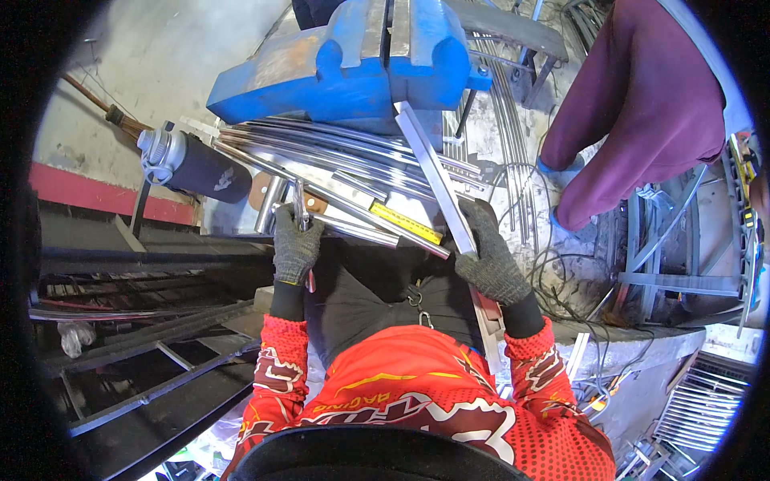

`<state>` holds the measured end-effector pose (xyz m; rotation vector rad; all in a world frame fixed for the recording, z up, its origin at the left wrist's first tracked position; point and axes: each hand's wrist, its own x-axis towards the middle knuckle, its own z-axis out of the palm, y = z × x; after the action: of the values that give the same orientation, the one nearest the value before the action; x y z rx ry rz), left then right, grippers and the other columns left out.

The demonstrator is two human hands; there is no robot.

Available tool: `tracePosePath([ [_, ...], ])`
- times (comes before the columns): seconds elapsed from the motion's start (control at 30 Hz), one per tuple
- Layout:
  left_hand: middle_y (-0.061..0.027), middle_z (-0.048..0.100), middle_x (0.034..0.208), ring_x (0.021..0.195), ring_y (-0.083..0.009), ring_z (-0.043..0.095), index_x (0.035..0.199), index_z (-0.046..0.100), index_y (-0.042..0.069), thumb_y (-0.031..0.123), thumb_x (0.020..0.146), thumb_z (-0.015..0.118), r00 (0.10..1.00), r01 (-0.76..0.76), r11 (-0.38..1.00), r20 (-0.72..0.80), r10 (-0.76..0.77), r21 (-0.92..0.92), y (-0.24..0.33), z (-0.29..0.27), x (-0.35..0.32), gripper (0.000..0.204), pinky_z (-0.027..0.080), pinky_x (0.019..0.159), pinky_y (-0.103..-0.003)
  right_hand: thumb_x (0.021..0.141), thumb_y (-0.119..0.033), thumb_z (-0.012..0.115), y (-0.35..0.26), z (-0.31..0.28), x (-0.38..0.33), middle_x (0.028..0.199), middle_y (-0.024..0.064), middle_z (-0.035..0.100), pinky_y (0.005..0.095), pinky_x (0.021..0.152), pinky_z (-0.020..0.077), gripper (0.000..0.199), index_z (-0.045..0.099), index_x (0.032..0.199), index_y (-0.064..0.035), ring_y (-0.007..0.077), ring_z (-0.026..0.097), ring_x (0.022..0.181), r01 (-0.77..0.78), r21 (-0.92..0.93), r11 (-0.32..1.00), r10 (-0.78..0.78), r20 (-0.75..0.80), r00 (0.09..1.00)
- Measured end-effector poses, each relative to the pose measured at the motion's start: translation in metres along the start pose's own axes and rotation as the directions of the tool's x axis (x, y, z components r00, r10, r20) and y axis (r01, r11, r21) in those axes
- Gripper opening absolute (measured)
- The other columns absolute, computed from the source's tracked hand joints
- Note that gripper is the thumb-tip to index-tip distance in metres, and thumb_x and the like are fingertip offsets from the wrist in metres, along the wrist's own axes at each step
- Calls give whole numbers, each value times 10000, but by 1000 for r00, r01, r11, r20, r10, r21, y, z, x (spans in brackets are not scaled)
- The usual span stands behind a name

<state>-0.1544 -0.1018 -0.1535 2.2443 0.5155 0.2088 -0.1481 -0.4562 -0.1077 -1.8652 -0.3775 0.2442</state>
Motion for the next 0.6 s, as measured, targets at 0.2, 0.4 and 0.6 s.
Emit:
tracePosePath([
  [0.2,-180,617,864,772,-307,630,1103,504,-15,142,850,701,997,48,998,-66,-50,-26,18,9,9,357,502,722,-444,742,-126,651,32,2,10,1425,202,451,387,1138,344,816,364,1495,1,321,459,1325,-9,20,1000,8,45,999],
  [0.4,-288,654,1008,964,-461,655,1149,494,37,200,817,717,1000,4,1000,4,-4,17,12,19,28,431,516,810,-519,728,-114,642,17,2,12,1468,198,449,380,1163,314,844,351,1512,-3,306,414,1396,69,-131,989,-58,86,995],
  [0.6,-265,655,1068,989,-444,653,1271,536,57,225,782,755,973,-206,959,145,180,194,34,-22,24,562,524,827,-504,751,-157,646,7,-3,-2,1521,190,422,390,1182,291,839,350,1524,-22,311,377,1438,36,-109,993,-30,56,998],
])
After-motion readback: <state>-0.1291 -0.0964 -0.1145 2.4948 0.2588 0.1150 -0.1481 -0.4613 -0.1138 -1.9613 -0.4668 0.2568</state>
